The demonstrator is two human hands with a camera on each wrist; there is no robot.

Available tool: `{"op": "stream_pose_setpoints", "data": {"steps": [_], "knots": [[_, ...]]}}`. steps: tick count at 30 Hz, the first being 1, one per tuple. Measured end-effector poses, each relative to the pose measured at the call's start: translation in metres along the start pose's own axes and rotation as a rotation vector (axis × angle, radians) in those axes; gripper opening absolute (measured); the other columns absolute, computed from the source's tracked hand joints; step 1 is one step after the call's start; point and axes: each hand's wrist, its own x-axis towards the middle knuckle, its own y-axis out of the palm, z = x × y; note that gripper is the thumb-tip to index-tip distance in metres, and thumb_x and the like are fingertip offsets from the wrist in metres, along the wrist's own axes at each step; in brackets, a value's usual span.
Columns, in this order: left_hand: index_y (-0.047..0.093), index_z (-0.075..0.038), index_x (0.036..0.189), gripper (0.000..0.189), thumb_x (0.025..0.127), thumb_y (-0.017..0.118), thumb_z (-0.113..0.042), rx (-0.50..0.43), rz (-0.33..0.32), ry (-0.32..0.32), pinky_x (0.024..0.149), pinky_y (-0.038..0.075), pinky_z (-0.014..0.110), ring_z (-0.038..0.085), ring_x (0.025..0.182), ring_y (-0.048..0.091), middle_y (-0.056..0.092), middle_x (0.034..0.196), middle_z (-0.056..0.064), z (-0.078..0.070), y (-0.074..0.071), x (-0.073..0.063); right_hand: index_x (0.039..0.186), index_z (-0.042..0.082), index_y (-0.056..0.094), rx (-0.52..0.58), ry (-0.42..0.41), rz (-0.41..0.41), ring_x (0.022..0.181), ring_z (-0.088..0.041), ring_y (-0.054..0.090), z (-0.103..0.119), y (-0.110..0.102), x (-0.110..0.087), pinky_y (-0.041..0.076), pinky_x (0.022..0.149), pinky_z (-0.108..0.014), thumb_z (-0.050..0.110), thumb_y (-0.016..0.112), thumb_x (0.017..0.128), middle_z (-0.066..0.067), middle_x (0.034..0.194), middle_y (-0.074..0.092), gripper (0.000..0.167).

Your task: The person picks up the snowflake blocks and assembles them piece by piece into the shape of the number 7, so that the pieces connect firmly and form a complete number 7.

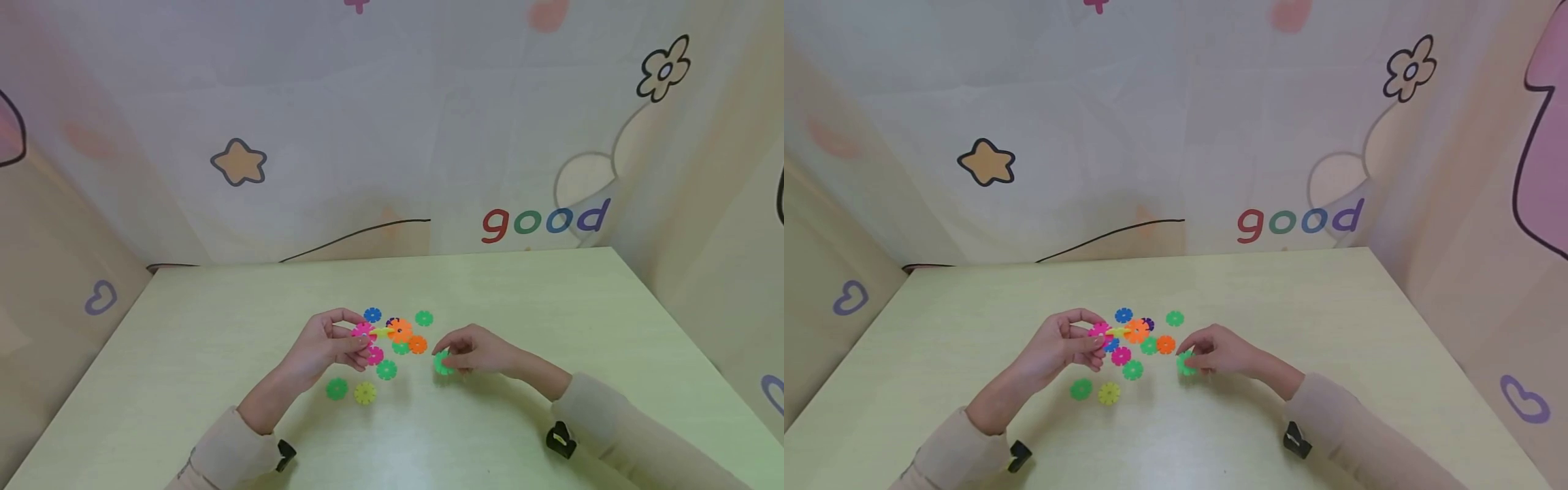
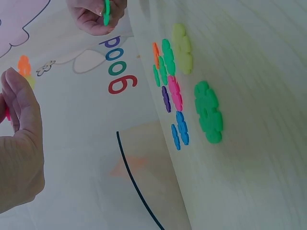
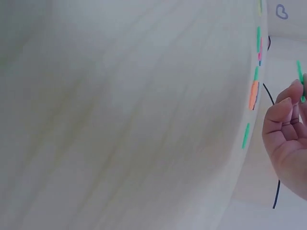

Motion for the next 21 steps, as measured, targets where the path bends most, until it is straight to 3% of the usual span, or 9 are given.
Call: {"op": "stream_pose_setpoints", "data": {"steps": [13,21], "knots": [[0.047,0.007,0.106,0.029,0.083,0.063,-0.001,0.002,-0.003,-0.005,0.066,0.054,0.038,0.019,0.061,0.066,0.067,0.074,0.013,0.0,0.0,0.001,0.11,-0.007,0.059,0.052,0.014,-0.107,0.054,-0.024,0.051,0.015,-0.001,-0.004,0.047,0.052,-0.027,0.005,0.061,0.086,-0.012,0.064,0.057,0.027],[0.047,0.007,0.106,0.028,0.084,0.063,-0.001,-0.005,0.011,0.005,0.066,0.054,0.037,0.018,0.061,0.066,0.067,0.072,0.008,0.0,0.0,0.001,0.113,-0.004,0.057,0.095,-0.006,-0.177,0.054,-0.019,0.056,0.024,-0.004,-0.006,0.052,0.057,-0.033,0.008,0.062,0.086,-0.023,0.07,0.06,0.03]]}}
